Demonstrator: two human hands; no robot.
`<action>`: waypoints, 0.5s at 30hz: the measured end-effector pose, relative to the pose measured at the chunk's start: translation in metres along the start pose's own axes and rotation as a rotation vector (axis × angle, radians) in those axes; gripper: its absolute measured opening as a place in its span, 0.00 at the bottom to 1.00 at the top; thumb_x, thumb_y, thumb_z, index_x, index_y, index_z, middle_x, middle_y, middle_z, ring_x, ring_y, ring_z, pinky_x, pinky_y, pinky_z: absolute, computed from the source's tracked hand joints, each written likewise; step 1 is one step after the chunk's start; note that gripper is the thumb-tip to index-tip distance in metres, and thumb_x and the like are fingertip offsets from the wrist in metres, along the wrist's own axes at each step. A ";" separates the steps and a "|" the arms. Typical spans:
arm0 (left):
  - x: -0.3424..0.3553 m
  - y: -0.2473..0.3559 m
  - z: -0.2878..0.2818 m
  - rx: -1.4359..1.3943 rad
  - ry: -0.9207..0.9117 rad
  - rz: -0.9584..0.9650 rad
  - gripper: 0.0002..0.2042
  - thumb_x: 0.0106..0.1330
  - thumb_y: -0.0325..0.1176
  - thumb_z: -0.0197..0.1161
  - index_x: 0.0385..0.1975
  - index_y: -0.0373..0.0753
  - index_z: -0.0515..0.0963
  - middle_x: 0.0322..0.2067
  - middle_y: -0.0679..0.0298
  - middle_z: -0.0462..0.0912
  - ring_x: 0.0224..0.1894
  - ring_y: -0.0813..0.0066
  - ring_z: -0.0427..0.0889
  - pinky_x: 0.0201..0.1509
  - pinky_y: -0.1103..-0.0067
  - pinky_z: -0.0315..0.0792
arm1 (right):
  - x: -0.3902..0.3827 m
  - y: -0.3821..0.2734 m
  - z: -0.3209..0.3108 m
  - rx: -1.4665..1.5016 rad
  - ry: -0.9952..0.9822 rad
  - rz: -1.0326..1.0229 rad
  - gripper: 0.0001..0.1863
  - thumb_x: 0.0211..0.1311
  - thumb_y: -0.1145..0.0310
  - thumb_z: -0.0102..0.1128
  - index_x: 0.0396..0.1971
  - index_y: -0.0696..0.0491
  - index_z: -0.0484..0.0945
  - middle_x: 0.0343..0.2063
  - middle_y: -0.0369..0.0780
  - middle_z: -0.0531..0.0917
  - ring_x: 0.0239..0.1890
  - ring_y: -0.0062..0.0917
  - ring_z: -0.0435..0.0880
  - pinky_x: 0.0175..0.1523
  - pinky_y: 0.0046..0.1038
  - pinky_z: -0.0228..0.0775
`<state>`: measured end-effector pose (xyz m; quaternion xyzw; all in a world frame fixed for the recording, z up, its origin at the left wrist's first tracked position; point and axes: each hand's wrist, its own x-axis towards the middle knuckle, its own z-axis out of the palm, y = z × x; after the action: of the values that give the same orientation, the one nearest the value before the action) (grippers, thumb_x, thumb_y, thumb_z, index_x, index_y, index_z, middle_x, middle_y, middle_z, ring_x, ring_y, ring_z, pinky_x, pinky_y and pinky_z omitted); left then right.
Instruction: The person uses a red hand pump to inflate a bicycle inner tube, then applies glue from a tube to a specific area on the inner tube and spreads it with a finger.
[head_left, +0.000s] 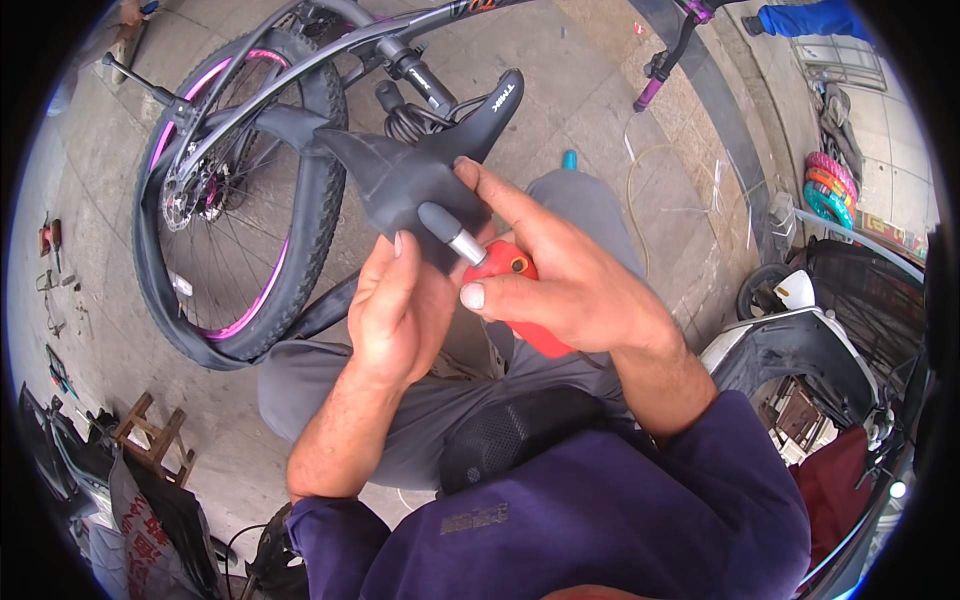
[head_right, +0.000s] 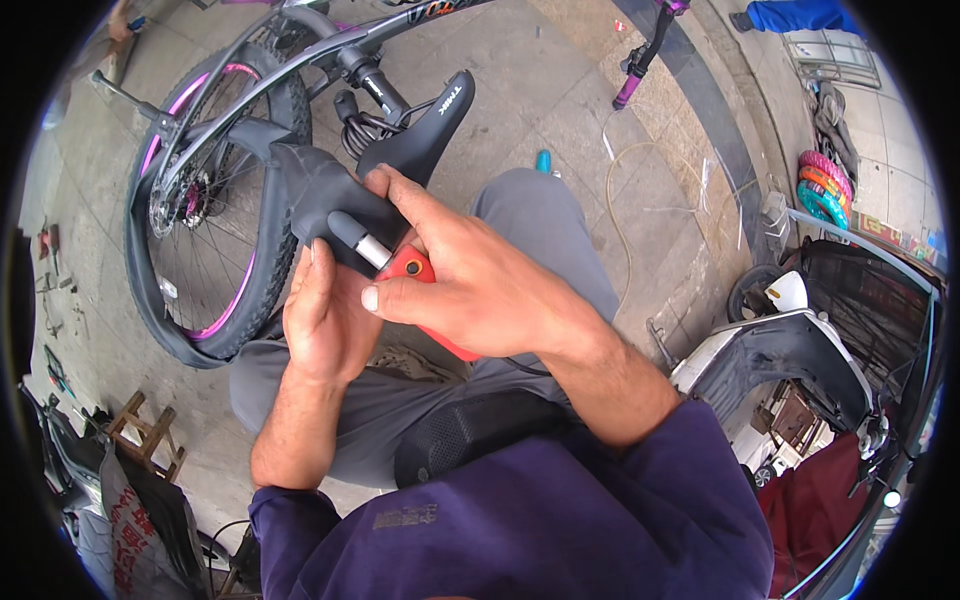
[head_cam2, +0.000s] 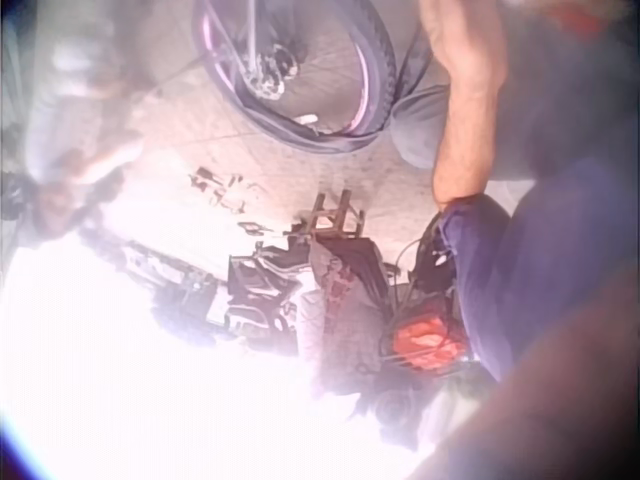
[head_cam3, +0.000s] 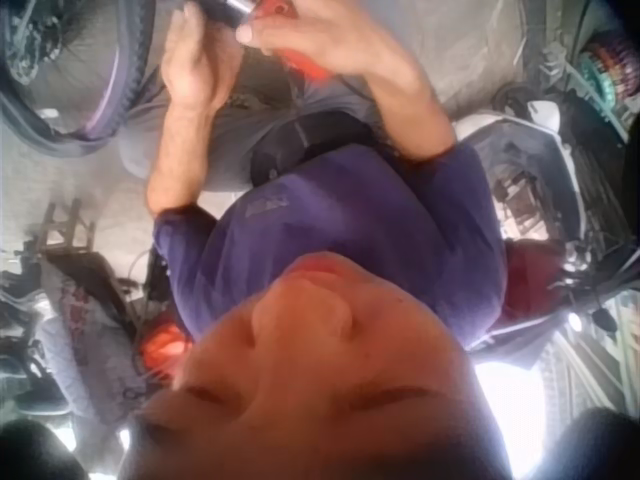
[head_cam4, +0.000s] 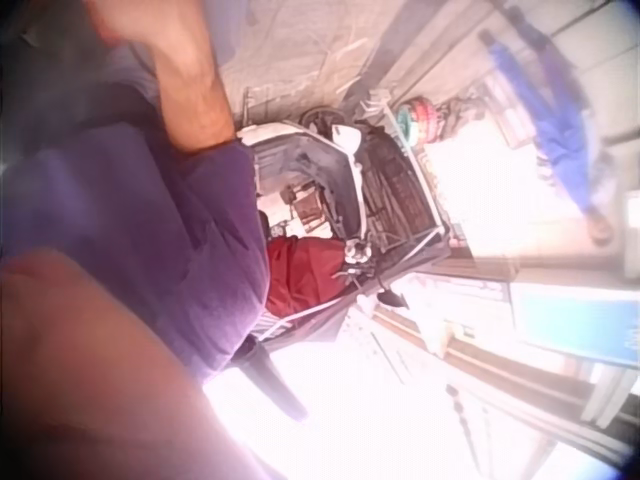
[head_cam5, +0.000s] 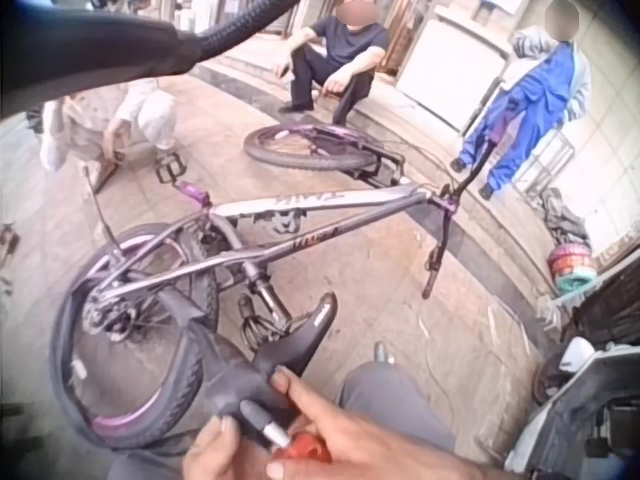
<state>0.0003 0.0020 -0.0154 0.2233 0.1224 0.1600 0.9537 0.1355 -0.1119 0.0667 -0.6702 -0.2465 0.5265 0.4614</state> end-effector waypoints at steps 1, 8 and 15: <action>0.000 0.000 0.001 0.030 0.010 0.002 0.29 0.82 0.43 0.47 0.75 0.33 0.56 0.74 0.53 0.61 0.77 0.55 0.59 0.80 0.52 0.52 | 0.003 -0.002 0.001 -0.001 0.006 -0.017 0.48 0.59 0.63 0.67 0.73 0.70 0.53 0.45 0.49 0.82 0.48 0.28 0.82 0.58 0.30 0.72; 0.003 0.002 0.002 -0.011 0.025 0.010 0.29 0.82 0.44 0.48 0.74 0.33 0.57 0.73 0.53 0.63 0.77 0.56 0.60 0.80 0.52 0.52 | 0.004 -0.006 -0.001 0.046 -0.032 0.033 0.49 0.59 0.61 0.67 0.73 0.71 0.53 0.48 0.50 0.82 0.52 0.28 0.82 0.59 0.28 0.72; 0.003 0.002 0.002 0.057 0.038 -0.032 0.29 0.82 0.45 0.48 0.75 0.35 0.57 0.73 0.53 0.63 0.76 0.56 0.60 0.80 0.54 0.53 | 0.008 -0.007 -0.004 0.031 -0.038 0.049 0.49 0.59 0.62 0.67 0.73 0.71 0.53 0.44 0.47 0.83 0.47 0.26 0.83 0.54 0.26 0.73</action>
<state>0.0028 0.0036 -0.0131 0.2452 0.1485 0.1453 0.9469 0.1425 -0.1039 0.0690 -0.6586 -0.2305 0.5541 0.4540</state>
